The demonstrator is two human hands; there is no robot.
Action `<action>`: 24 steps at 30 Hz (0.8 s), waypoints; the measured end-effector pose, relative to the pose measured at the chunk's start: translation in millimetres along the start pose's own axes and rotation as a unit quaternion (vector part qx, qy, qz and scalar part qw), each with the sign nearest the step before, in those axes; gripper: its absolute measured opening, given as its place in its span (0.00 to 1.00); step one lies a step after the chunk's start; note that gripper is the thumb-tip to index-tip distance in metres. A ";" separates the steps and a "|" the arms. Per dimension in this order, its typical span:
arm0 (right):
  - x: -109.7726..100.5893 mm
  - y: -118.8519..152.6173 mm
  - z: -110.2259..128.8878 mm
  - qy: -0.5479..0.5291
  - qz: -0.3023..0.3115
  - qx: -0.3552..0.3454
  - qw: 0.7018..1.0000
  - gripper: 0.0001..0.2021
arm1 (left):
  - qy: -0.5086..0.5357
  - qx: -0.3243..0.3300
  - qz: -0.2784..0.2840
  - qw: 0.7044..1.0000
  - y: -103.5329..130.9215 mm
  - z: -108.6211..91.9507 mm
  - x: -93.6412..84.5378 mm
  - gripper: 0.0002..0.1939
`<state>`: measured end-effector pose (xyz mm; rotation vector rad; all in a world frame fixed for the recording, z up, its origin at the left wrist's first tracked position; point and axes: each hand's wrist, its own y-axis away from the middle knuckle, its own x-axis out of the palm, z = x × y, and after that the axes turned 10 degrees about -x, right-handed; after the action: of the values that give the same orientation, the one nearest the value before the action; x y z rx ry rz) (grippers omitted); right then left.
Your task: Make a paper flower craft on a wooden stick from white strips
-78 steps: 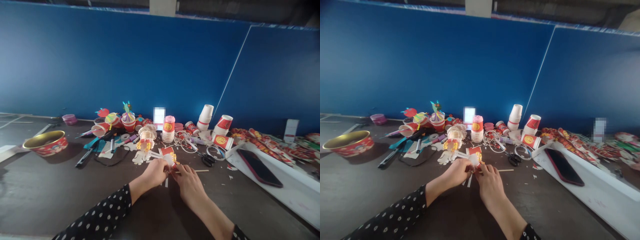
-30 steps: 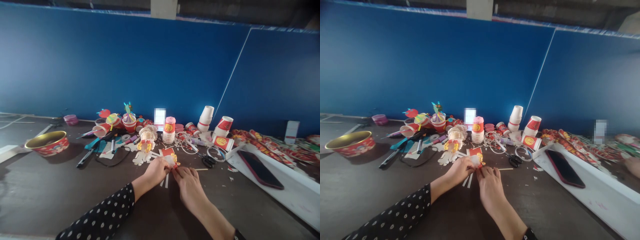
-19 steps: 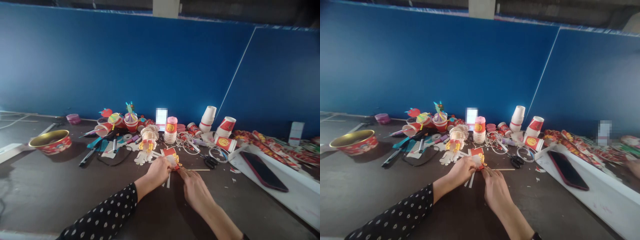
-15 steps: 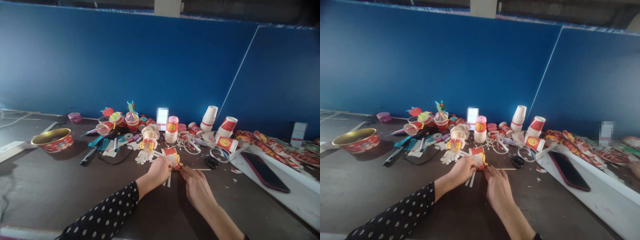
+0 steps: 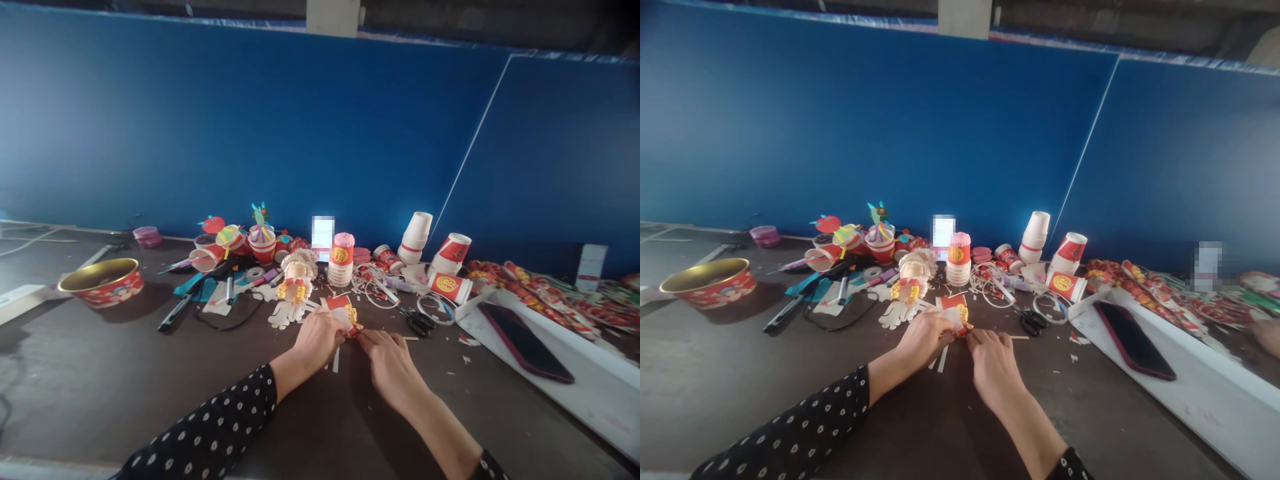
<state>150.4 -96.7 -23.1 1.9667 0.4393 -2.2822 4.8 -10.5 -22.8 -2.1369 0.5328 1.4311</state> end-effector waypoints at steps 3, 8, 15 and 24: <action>2.0 0.2 -2.7 -0.007 -0.010 -0.002 1.000 0.23 | 0.020 0.013 -0.006 1.000 -3.1 3.7 3.8 0.10; 2.9 -1.5 -6.4 -0.027 -0.028 0.005 0.999 0.21 | 0.023 0.024 -0.001 0.999 -6.8 6.7 7.2 0.12; 7.3 -14.2 -13.3 -0.025 -0.064 0.027 0.997 0.12 | 0.010 0.043 -0.014 0.999 -6.2 7.8 5.8 0.11; 9.9 -22.1 -16.1 -0.020 -0.079 0.012 0.997 0.12 | 0.058 0.056 -0.021 0.997 -6.5 15.7 10.2 0.09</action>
<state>158.4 -70.0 -31.5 1.9574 0.5863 -2.4269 0.9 3.8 -36.0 -2.1380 0.5938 1.2322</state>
